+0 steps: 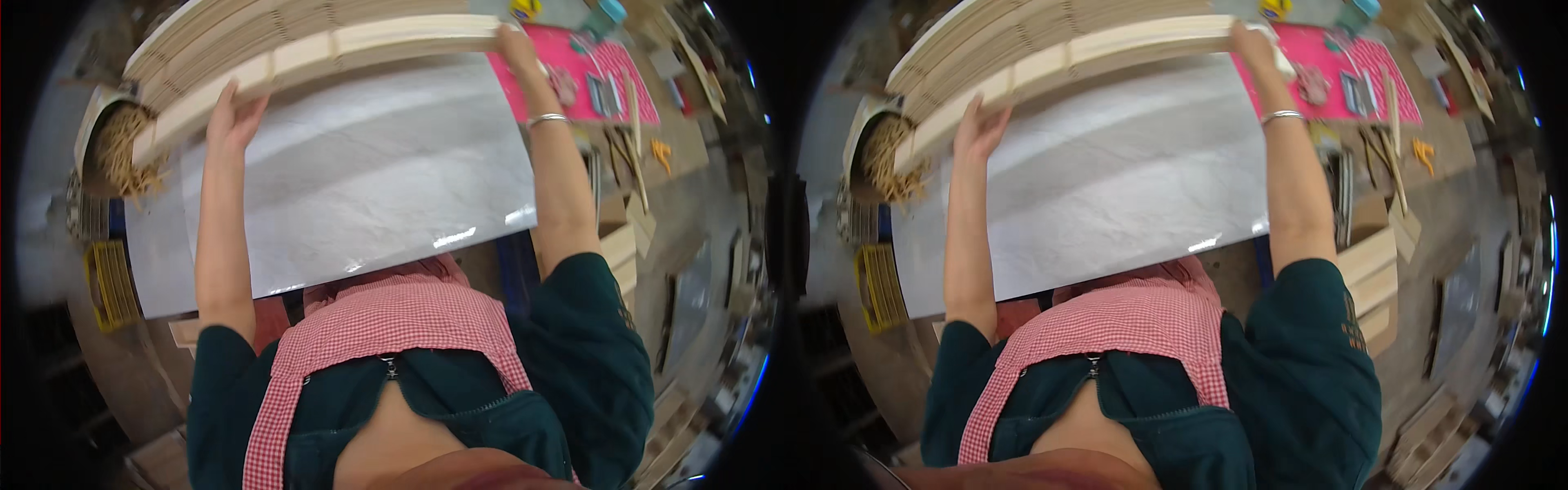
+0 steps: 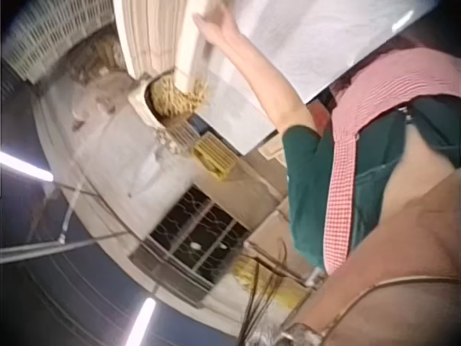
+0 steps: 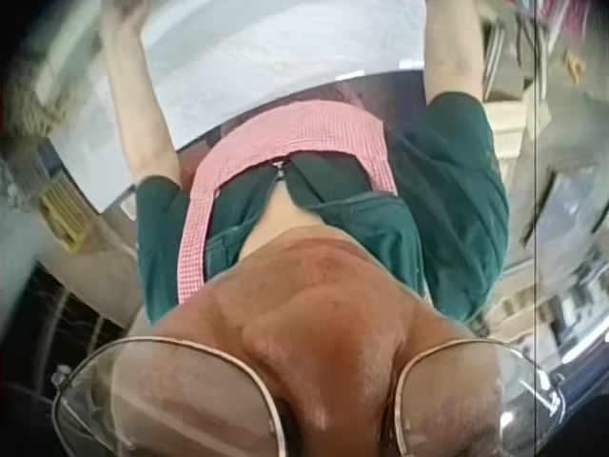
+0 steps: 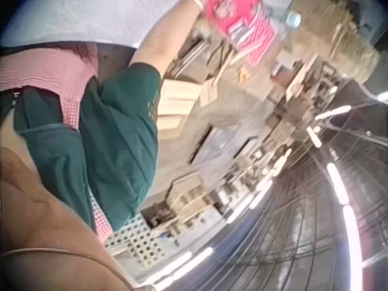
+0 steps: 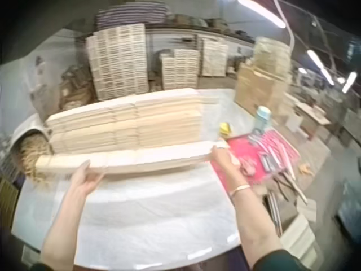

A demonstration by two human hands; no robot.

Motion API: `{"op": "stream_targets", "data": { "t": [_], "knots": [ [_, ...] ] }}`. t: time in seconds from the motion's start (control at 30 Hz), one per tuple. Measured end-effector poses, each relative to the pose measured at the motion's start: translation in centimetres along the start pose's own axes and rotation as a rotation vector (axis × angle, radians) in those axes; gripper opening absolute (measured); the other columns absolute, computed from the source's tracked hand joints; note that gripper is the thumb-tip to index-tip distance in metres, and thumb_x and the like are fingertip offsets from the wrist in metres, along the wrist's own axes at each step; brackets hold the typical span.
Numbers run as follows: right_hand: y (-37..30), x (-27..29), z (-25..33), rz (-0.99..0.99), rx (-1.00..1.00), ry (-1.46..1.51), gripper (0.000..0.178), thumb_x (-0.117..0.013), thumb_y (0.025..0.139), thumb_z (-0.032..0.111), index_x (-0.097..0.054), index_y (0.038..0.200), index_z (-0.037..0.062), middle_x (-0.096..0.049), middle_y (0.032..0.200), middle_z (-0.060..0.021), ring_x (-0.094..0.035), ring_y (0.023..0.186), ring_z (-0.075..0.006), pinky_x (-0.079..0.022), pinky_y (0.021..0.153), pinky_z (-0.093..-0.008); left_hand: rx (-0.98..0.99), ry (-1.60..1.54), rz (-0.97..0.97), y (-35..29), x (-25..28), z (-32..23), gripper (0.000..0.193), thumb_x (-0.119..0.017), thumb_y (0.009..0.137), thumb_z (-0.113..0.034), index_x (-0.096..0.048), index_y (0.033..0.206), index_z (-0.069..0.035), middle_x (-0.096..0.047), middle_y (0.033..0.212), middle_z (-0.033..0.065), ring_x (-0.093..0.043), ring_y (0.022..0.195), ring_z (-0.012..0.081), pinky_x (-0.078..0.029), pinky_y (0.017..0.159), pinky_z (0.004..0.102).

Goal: Assembling wooden boxes by applying glue and using a nail gun.

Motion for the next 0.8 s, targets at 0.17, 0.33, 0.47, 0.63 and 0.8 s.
{"op": "stream_targets", "data": {
  "t": [0.17, 0.33, 0.47, 0.63, 0.8],
  "knots": [
    [-8.0, 1.4, -5.8, -0.052, 0.063, -0.186, 0.054, -0.058, 0.089, 0.036, -0.061, 0.124, -0.0047, -0.065, 0.119, -0.0234, -0.062, 0.105, -0.0418, -0.051, 0.089, -0.0455, 0.101, 0.063, -0.281, -3.1, 5.8, 5.9, 0.045, -0.068, 0.094, -0.010, -0.045, 0.129, 0.008, -0.044, 0.132, 0.0256, -0.052, 0.120, 0.0368, -0.054, 0.102, 0.0510],
    [-21.0, 8.7, -6.4, -0.379, 0.250, -0.738, 0.052, -0.071, 0.083, 0.037, -0.061, 0.119, 0.0009, -0.067, 0.113, -0.0220, -0.064, 0.105, -0.0375, -0.051, 0.085, -0.0440, 0.106, 0.008, -0.376, -4.8, 9.1, 6.7, 0.048, -0.073, 0.088, -0.005, -0.046, 0.125, 0.009, -0.045, 0.130, 0.0261, -0.052, 0.120, 0.0369, -0.051, 0.105, 0.0528],
    [-24.9, 11.5, -12.3, -0.324, 0.013, -0.769, 0.052, -0.069, 0.083, 0.040, -0.059, 0.119, 0.0043, -0.070, 0.103, -0.0219, -0.068, 0.095, -0.0378, -0.051, 0.083, -0.0455, 0.215, 0.021, -0.309, -4.4, 9.3, 6.8, 0.045, -0.070, 0.091, -0.006, -0.046, 0.126, 0.010, -0.043, 0.132, 0.0270, -0.053, 0.120, 0.0366, -0.053, 0.102, 0.0541],
    [-23.9, 11.9, -11.7, -0.101, -0.187, -0.922, 0.052, -0.063, 0.085, 0.043, -0.058, 0.121, 0.0061, -0.072, 0.099, -0.0199, -0.069, 0.092, -0.0378, -0.050, 0.085, -0.0473, 0.336, 0.058, -0.270, -6.5, 6.3, 8.1, 0.046, -0.070, 0.092, -0.008, -0.046, 0.126, 0.011, -0.043, 0.135, 0.0287, -0.057, 0.117, 0.0344, -0.052, 0.105, 0.0507],
    [-18.6, 15.3, -14.9, -0.202, -0.201, -1.056, 0.052, -0.060, 0.088, 0.045, -0.058, 0.125, 0.0091, -0.071, 0.101, -0.0175, -0.069, 0.096, -0.0352, -0.049, 0.087, -0.0513, 0.611, 0.300, 0.016, -6.2, 10.9, 6.0, 0.053, -0.072, 0.092, -0.017, -0.046, 0.130, 0.010, -0.047, 0.135, 0.0287, -0.059, 0.114, 0.0292, -0.057, 0.096, 0.0408]
  ]
}}
Point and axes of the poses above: each hand's wrist, its own y-axis towards the middle knuckle, its own x-axis out of the back of the hand, z = x × y, the point moved 3 cm from there along y, towards the middle knuckle
